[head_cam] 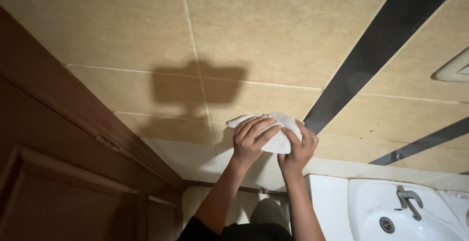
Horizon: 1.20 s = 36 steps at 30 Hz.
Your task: The person cleans a bathroom by wiping the tiled walls and the sink area with a white cloth. They move around the small room, handling a spray bottle and a cloth to wipe down surfaces, including the wall above the sink and the sink basin itself.
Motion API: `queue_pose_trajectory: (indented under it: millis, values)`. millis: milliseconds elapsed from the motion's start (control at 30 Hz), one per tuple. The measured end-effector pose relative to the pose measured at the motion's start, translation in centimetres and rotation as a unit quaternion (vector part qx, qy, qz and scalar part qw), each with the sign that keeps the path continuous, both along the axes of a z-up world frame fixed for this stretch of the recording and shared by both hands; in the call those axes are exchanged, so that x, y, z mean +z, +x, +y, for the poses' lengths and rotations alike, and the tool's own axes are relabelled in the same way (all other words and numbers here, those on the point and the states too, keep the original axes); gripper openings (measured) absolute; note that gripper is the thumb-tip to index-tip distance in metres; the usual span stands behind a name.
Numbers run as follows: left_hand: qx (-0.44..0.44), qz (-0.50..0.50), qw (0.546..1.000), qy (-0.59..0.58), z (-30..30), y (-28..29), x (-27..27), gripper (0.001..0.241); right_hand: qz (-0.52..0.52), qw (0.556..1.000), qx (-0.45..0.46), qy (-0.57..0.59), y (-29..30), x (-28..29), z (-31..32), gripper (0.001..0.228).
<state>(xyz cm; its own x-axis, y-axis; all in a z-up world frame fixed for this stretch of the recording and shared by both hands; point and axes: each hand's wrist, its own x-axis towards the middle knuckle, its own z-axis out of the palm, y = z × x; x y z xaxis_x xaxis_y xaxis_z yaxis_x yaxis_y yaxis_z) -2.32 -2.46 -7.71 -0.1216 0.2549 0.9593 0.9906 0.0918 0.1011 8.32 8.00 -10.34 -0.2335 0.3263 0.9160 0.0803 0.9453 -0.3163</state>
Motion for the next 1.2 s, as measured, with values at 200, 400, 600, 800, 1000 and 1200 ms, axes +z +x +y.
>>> queue_pose_trajectory:
  millis: [200,400,600,800,1000,1200]
  values:
    - [-0.001,-0.019,0.999,-0.028,-1.2,0.0,-3.1,0.029,-0.037,0.999,0.002,-0.009,0.1,-3.6,-0.6,0.045]
    - [0.01,0.005,1.0,-0.024,-2.3,0.3,0.4,0.029,0.004,1.0,0.001,0.017,-0.1,-1.2,-0.7,0.038]
    - [0.016,0.049,0.998,0.044,-2.2,-0.9,8.1,0.026,0.06,0.994,0.021,0.084,-1.3,8.1,-1.5,0.032]
    - [-0.003,0.021,0.998,0.057,-1.8,-1.2,7.2,0.025,0.038,0.997,0.011,0.063,-1.6,7.5,-1.5,0.037]
    - [0.001,0.005,0.999,0.042,-1.1,-2.0,0.6,0.024,0.006,0.999,0.006,0.045,-2.0,-0.6,-0.2,0.041]
    - [-0.011,-0.02,1.0,0.003,-1.5,-1.9,-3.1,0.023,-0.017,0.999,0.021,0.045,-2.0,-6.1,0.9,0.046]
